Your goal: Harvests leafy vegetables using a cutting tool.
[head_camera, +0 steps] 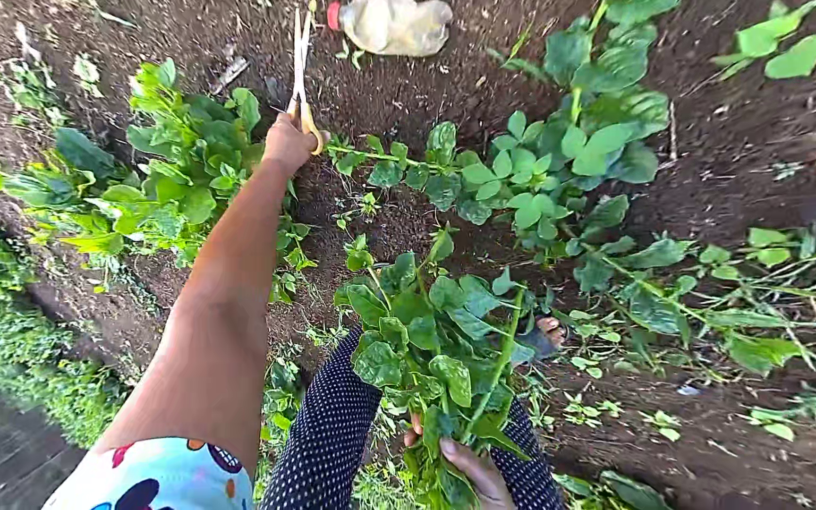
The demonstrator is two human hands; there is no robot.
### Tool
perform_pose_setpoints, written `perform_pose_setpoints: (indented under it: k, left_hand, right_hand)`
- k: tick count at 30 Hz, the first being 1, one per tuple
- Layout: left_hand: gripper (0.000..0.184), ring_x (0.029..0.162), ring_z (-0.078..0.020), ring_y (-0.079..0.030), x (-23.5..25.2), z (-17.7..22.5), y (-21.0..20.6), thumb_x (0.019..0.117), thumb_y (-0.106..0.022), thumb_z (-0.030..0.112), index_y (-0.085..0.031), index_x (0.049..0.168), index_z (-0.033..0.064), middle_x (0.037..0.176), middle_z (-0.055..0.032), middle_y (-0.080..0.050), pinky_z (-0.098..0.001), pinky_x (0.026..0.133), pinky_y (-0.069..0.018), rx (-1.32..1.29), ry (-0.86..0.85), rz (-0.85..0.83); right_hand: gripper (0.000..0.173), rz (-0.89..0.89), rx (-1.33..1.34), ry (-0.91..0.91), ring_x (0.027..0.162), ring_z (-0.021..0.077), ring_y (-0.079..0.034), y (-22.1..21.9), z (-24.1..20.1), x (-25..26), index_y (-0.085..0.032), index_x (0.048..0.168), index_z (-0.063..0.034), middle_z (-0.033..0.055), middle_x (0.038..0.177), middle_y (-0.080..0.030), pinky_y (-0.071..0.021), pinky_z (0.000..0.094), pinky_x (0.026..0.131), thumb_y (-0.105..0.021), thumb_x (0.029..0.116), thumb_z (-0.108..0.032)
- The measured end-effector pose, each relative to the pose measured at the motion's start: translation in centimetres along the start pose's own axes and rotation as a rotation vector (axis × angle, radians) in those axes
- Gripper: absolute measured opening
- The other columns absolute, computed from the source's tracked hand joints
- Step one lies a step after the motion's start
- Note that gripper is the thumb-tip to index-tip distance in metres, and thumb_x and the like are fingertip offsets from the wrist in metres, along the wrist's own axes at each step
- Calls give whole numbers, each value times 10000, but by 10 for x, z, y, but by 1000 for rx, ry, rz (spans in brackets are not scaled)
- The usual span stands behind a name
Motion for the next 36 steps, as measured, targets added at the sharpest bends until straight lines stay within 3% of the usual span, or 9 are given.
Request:
perform_pose_setpoints:
  k: [6,10,14,17,21,25,30,33,36]
  left_hand:
    - [488,1062,-323,-692,-61,4,-5,959,-708,169,-511,1372,1,1235,-213,-658,-528,916,-577,-59,-83,-132]
    - [450,989,-355,-690,-182,10,8,954,-728,168,-553,1331,-3,1115,-224,-685,-578,876,-562,-17,-161,-169]
    - [378,890,-239,-708,-310,19,-16,946,-737,165,-611,1249,-22,1017,-161,-711,-449,825,-589,-55,-141,-247]
    - [304,831,-250,-742,-365,23,-42,922,-732,152,-667,1151,-37,962,-157,-745,-433,773,-616,2,-228,-202]
    - [188,744,-321,-755,-388,35,-60,813,-740,7,-709,995,-33,869,-177,-747,-488,662,-620,167,-440,-53]
    - [161,664,-288,-745,-400,46,-64,712,-747,-3,-700,866,8,793,-148,-732,-437,538,-595,315,-661,58]
    - [122,679,-266,-752,-419,64,-78,706,-757,17,-676,795,39,789,-125,-736,-398,493,-578,427,-836,31]
    - [161,708,-303,-752,-401,72,-67,794,-756,56,-725,944,8,833,-147,-741,-479,569,-608,416,-648,-159]
    - [421,1010,-381,-686,-338,58,-61,1032,-608,214,-559,1388,-4,1116,-233,-688,-581,905,-540,404,-126,-657]
  right_hand:
    - [342,250,-176,21,796,155,-745,0,1,10,-610,1120,13,96,900,-756,-644,327,737,-725,798,-10]
    - [305,340,-233,13,832,135,-710,-18,0,24,-569,1206,29,93,954,-718,-621,316,755,-647,912,51]
    - [300,366,-215,-11,865,153,-692,-35,-2,38,-554,1241,26,111,1004,-692,-604,332,771,-649,959,-11]
    - [238,326,-159,-30,866,153,-692,-40,-4,46,-575,1217,13,105,991,-698,-599,328,777,-620,992,-50]
    - [236,283,-67,-83,874,156,-693,-42,-9,48,-567,1234,-36,86,991,-692,-598,339,770,-495,1076,-196]
    - [366,217,-18,-122,863,158,-693,-46,-13,52,-583,1203,-58,79,950,-698,-595,345,765,-363,1114,-336]
    - [212,158,20,-182,700,113,-693,-51,-16,50,-644,988,-44,45,776,-710,-600,283,669,-467,1069,-129]
    - [217,174,121,-126,712,120,-694,-38,-21,44,-613,994,-58,45,799,-706,-603,297,660,-405,1057,-57]
    - [218,191,186,-76,755,153,-721,-15,-23,36,-587,1062,-47,77,879,-726,-619,314,644,-371,1055,-65]
Point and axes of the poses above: each hand's wrist, its own x-axis towards the middle knuckle, its own y-axis out of the back of the hand, z = x × y, the point moved 10 cm from there along x, towards the middle knuckle
